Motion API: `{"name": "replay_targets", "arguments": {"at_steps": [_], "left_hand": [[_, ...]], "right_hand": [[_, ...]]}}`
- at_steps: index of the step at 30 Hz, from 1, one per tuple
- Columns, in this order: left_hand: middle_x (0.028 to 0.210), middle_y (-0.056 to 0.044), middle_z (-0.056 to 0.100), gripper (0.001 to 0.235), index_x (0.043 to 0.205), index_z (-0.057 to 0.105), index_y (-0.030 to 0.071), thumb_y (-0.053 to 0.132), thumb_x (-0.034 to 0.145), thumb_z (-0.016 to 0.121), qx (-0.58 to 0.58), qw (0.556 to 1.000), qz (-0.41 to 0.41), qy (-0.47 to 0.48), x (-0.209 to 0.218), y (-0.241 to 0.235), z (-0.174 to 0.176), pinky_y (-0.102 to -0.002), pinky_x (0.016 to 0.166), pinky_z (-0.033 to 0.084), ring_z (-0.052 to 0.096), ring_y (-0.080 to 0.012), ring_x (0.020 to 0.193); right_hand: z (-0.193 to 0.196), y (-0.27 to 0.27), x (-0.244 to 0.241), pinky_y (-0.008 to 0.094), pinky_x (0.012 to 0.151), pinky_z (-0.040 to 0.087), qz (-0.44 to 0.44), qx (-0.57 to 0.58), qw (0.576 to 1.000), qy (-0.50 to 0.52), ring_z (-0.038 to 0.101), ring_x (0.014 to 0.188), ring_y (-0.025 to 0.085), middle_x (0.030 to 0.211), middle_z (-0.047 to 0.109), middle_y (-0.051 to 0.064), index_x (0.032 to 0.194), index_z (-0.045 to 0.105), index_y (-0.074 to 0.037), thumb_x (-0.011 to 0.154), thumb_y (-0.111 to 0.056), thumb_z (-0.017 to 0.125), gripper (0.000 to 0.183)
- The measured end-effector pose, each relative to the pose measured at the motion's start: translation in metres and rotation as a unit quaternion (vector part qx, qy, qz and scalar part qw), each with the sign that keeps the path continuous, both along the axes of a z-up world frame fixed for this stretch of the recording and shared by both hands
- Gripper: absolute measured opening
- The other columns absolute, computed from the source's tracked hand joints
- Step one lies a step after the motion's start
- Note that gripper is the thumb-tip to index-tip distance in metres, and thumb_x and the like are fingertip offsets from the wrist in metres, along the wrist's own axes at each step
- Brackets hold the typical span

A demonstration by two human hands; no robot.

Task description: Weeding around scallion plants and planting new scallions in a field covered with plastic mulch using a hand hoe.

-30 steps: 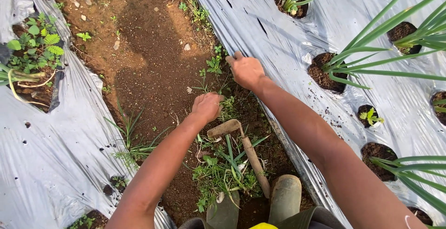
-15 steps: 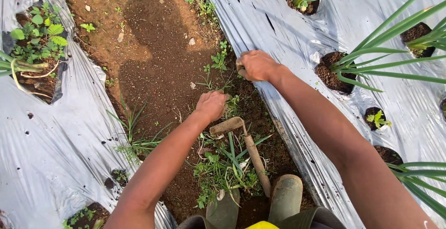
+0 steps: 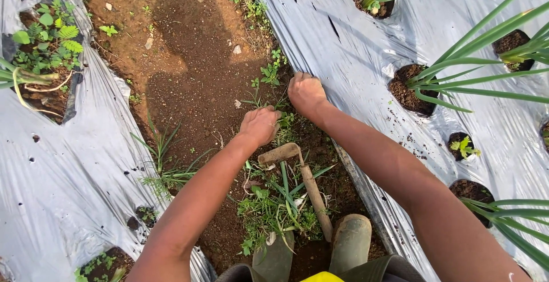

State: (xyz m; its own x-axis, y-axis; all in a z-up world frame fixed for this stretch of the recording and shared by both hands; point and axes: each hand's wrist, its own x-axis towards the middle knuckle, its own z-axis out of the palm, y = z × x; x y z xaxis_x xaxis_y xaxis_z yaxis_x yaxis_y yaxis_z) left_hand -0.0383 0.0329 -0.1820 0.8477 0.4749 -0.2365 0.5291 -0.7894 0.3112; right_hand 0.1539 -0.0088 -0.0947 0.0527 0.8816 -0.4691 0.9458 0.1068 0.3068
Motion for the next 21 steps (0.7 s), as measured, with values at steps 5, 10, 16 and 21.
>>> {"name": "replay_targets", "arguments": {"at_steps": [5,10,16,21], "left_hand": [[0.102,-0.002,0.071,0.017,0.099,0.072,0.024,0.036,0.088,0.065,-0.011,1.0,0.019,-0.002,-0.002,-0.003,-0.006,-0.043,0.079,0.062,0.073,-0.0301,0.096],[0.11,-0.003,0.073,0.02,0.103,0.073,0.024,0.036,0.089,0.066,-0.008,0.999,0.031,0.012,0.0,0.001,0.018,-0.043,0.085,0.061,0.073,-0.0302,0.104],[0.121,-0.007,0.074,0.024,0.113,0.075,0.024,0.032,0.091,0.067,-0.04,0.998,0.049,0.011,-0.002,0.0,0.031,-0.042,0.094,0.059,0.071,-0.0304,0.114],[0.111,-0.006,0.073,0.019,0.104,0.074,0.021,0.033,0.091,0.068,-0.028,0.999,0.043,-0.006,-0.004,0.003,0.036,-0.044,0.09,0.06,0.072,-0.031,0.107]], "right_hand": [[-0.008,0.0,-0.007,0.038,0.069,0.064,-0.037,0.035,0.999,-0.006,0.07,0.084,0.02,0.092,0.061,0.01,0.104,0.069,-0.003,0.099,-0.008,0.053,0.017],[-0.004,0.004,-0.009,0.041,0.075,0.063,-0.06,0.006,0.998,0.021,0.072,0.089,0.024,0.093,0.064,0.012,0.107,0.07,-0.001,0.099,-0.008,0.051,0.021],[0.023,0.007,-0.006,0.042,0.076,0.063,-0.091,-0.029,0.994,0.061,0.071,0.089,0.021,0.095,0.068,0.013,0.11,0.071,-0.004,0.103,-0.013,0.046,0.027],[0.049,-0.016,0.006,0.045,0.096,0.056,-0.132,-0.018,0.955,0.264,0.071,0.087,0.028,0.088,0.069,0.016,0.107,0.07,-0.005,0.109,-0.039,0.035,0.049]]}}
